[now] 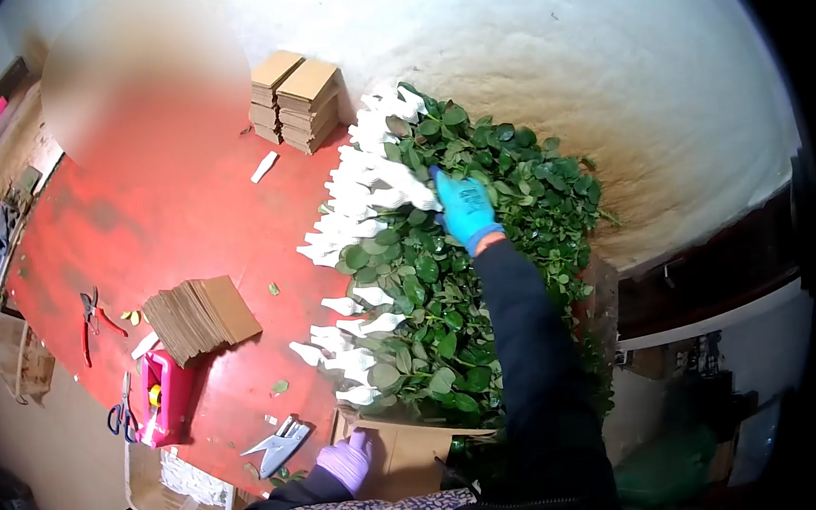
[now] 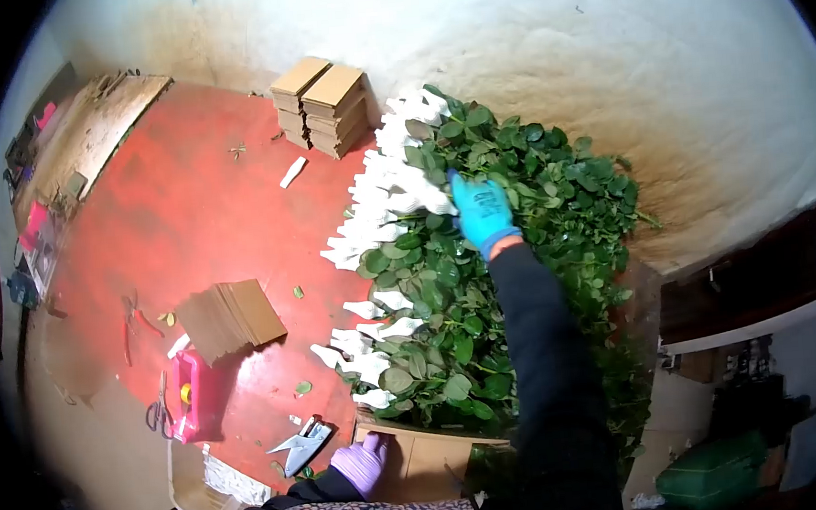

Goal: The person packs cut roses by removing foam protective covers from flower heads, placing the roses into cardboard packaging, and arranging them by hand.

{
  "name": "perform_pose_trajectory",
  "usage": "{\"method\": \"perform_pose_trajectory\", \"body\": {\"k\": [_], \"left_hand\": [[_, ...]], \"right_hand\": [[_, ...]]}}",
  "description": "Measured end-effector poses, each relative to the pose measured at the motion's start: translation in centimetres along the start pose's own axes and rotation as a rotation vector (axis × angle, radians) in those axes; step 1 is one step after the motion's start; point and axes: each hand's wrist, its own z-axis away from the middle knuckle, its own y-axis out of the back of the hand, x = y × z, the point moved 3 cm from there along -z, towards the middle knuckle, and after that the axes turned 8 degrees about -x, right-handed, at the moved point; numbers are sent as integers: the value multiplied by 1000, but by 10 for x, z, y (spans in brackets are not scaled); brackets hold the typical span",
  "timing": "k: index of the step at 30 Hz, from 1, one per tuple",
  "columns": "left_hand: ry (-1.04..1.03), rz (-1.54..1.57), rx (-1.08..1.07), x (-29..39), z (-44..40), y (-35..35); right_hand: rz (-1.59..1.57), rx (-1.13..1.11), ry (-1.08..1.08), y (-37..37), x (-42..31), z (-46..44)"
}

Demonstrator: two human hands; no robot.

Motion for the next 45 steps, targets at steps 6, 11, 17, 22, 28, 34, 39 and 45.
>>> {"method": "perform_pose_trajectory", "body": {"k": [6,11,17,22,28,34,39,45], "left_hand": [[-20,-15,26,2,0,7],[0,-50,22,2,1,6],[-2,-56,6,4,1,9],[22,-94,-10,4,0,10],[6,20,15,2,1,12],[-12,-47,122,4,-1,7],[-237,-335,-138,7,0,23],[-177,-157,-149,-3,-1,7]], "right_hand": [[-825,521,-395,113,71,124],[-2149,916,453,234,122,247],[-1075,88,-780,227,-21,137],[-128,-355,113,11,-43,9],[-106,-342,-84,-46,-29,-1],[-449,47,-235,71,13,78],[-726,228,-268,101,44,138],[-682,49,-226,116,-7,126]]}}
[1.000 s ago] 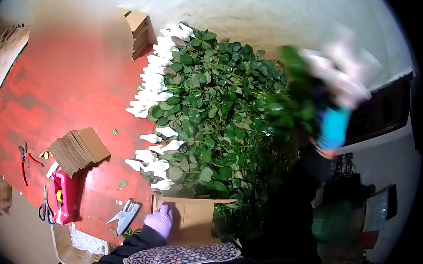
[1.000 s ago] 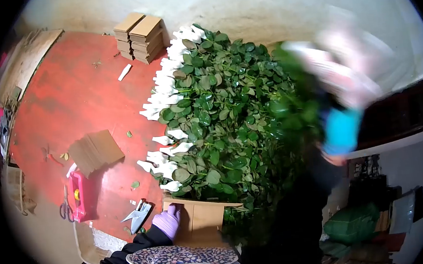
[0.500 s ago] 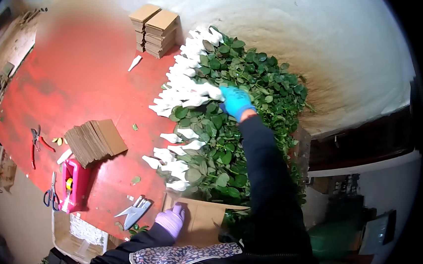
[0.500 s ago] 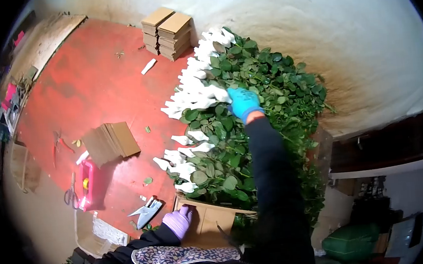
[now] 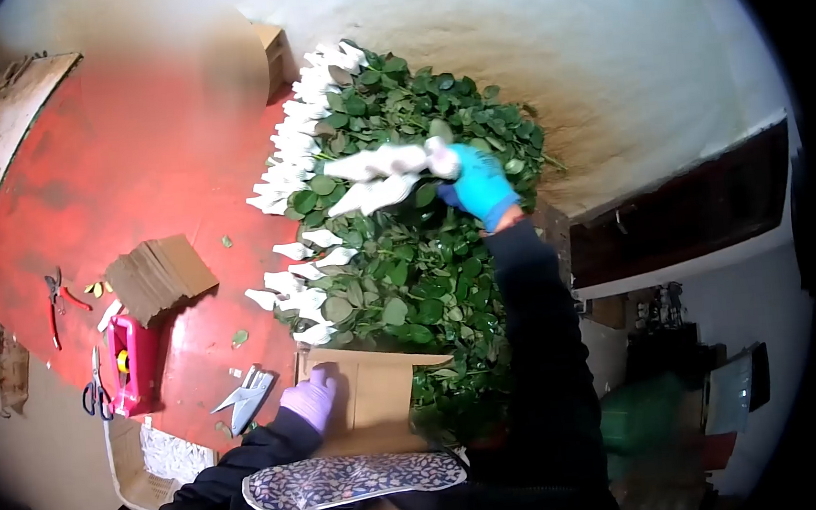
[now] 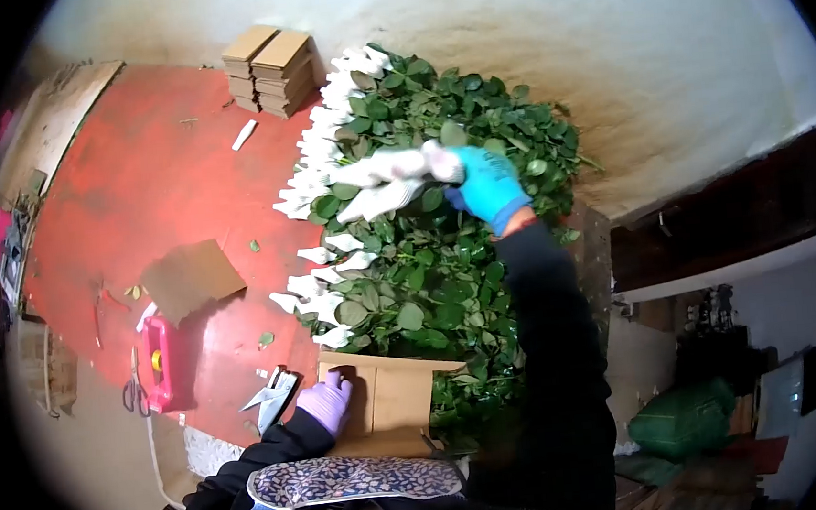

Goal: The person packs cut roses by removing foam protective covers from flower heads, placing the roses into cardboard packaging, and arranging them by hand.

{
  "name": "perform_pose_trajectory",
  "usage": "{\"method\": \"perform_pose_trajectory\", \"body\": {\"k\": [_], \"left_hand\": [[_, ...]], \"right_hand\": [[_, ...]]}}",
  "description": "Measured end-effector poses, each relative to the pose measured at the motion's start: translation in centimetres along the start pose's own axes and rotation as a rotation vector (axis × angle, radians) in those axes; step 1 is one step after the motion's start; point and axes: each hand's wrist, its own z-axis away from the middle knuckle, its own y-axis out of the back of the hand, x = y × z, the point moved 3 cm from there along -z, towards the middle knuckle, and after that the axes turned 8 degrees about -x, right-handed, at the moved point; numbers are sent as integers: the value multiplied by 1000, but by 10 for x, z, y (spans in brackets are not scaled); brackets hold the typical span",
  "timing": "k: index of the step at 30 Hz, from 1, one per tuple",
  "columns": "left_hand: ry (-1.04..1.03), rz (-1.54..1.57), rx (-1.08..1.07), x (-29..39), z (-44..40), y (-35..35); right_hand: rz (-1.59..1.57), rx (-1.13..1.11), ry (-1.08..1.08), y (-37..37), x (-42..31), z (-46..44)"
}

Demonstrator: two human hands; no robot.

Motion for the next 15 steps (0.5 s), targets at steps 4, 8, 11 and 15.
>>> {"method": "perform_pose_trajectory", "body": {"k": [4,8,11,15], "left_hand": [[-2,45,72,-2,1,-6],[-104,-60,-2,8,7,26],[-74,-84,-90,9,5,18],[-74,-101,-89,8,5,18]], "right_hand": [[-427,466,-102,76,-22,46],[-479,781,67,148,-30,114],[-274,703,63,158,-57,130],[145,402,-297,132,-45,82]]}}
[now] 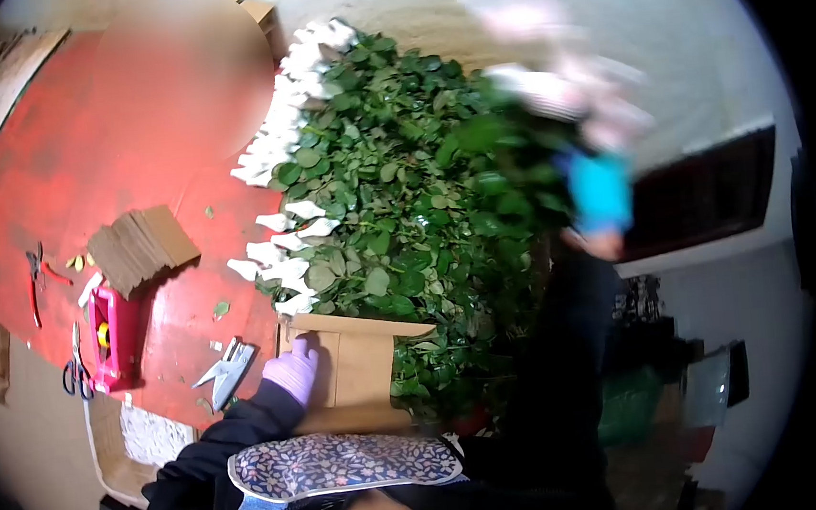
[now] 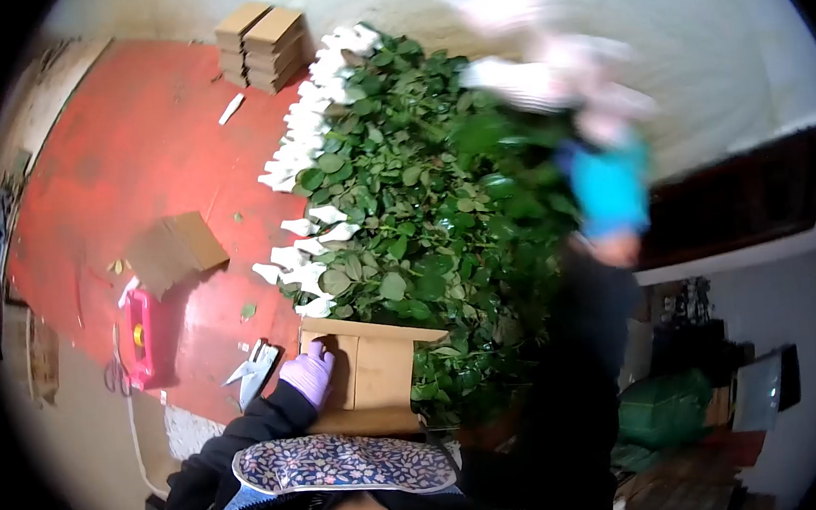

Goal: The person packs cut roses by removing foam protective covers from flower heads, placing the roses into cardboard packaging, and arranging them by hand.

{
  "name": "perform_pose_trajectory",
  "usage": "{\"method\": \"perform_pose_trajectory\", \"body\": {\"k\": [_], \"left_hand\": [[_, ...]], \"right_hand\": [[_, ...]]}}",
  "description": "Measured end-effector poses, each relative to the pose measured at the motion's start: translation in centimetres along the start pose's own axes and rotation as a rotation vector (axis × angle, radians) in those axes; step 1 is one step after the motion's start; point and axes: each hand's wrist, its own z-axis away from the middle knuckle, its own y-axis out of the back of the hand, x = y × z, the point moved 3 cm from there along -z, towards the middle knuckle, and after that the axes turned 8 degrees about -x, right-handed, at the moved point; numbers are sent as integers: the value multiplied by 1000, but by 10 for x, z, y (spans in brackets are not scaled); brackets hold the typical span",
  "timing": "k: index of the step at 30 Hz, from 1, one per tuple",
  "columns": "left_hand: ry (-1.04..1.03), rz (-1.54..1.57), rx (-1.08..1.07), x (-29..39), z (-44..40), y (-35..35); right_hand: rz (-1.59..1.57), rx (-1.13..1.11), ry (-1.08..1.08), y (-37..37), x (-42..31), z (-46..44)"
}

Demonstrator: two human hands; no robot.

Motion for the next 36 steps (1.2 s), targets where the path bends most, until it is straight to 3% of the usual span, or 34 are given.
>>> {"method": "perform_pose_trajectory", "body": {"k": [2,4,6,9,12,13,15,17,18,19,20,21,22,25,26,28,30,32,34,35,36], "left_hand": [[102,51,136,-6,-7,-21],[83,108,169,-11,-10,-31],[-9,61,83,-2,6,6],[-11,59,-49,0,7,13],[-41,144,-10,0,13,25],[-40,145,-10,-4,19,37],[-398,272,-220,-6,36,60],[-610,624,8,-11,39,114],[-620,676,312,-13,34,157],[-426,733,391,-18,30,189],[-453,1374,328,-19,8,197],[-561,1551,295,-19,-2,219],[-626,1596,383,-14,-16,235],[-800,1636,425,-7,-66,253],[-688,1691,398,-3,-67,256],[-663,1831,423,-11,-82,246],[-672,2023,407,-24,-93,247],[-650,2130,416,-56,-116,227],[-672,2182,508,-105,-153,186],[-700,2170,527,-131,-169,166],[-487,2241,607,-146,-173,150]], "right_hand": [[61,2,-83,-41,47,-36],[-77,-80,222,-69,66,-61],[-278,-189,443,-78,63,-68],[-278,-288,425,-67,29,-44],[-366,-368,456,-75,48,-52],[-674,-417,382,-75,43,-43],[-637,-475,490,-79,29,-32],[-632,-514,607,-85,18,-18],[-1111,-817,447,-80,-9,-1],[-1184,-859,350,-86,-19,10],[-1261,-894,248,-92,-29,21],[-1336,-920,142,-98,-38,32],[-1033,-742,289,-101,-35,42],[-690,-590,175,-126,18,25],[-708,-564,128,-131,31,17],[-1027,-581,-4,-119,13,14],[-1142,-567,172,-82,-13,22],[-934,-440,280,-46,26,17],[-1000,-279,241,-11,94,-1],[-1342,-275,205,7,124,-13],[-1152,-96,254,29,137,-16]]}}
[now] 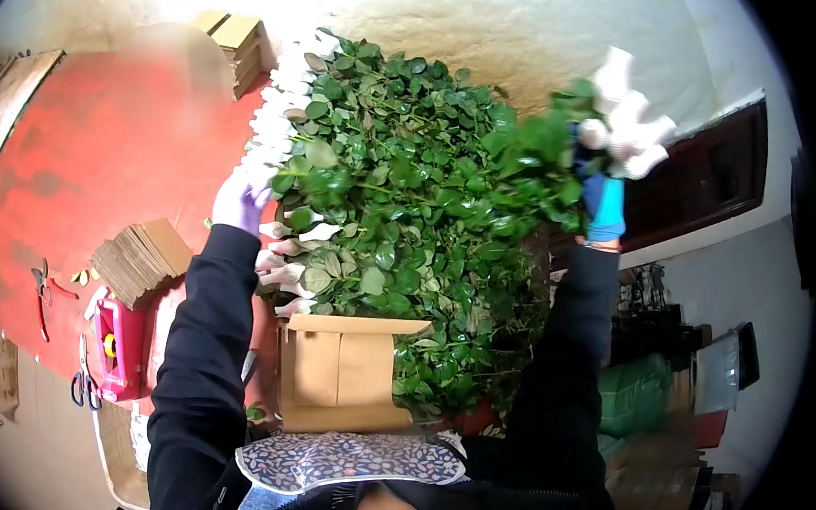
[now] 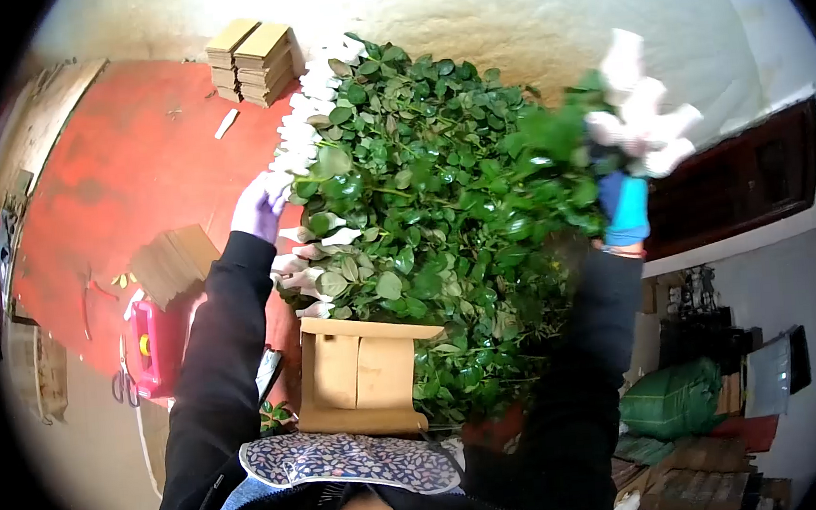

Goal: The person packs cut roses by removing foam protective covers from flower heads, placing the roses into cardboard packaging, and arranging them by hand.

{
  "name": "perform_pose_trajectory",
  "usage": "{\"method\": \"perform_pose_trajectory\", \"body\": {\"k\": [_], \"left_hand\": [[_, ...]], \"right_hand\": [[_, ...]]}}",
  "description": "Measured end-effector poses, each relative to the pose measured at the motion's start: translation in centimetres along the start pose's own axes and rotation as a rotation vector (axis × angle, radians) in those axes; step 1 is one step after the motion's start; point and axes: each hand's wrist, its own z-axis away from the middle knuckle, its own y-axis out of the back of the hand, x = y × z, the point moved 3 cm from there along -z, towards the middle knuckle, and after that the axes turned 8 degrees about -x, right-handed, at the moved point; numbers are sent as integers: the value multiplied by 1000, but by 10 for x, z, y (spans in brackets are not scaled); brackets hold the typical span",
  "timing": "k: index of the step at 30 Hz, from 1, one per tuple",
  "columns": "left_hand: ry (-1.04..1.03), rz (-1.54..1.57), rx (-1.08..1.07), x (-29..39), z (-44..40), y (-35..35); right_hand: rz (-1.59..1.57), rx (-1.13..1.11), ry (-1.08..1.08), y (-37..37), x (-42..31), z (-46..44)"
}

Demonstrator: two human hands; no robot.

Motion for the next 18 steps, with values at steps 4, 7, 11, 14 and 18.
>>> {"method": "perform_pose_trajectory", "body": {"k": [4,7,11,14,18], "left_hand": [[57,-121,199,-33,-12,163],[90,-130,203,-32,4,140],[137,-128,181,-39,-3,137],[362,-378,222,-30,2,132],[44,-1016,645,5,24,144]], "right_hand": [[411,459,225,59,-63,30],[295,833,156,196,-99,81],[-120,937,262,160,-151,121],[-18,774,466,128,-150,128],[584,521,429,34,-123,122]]}}
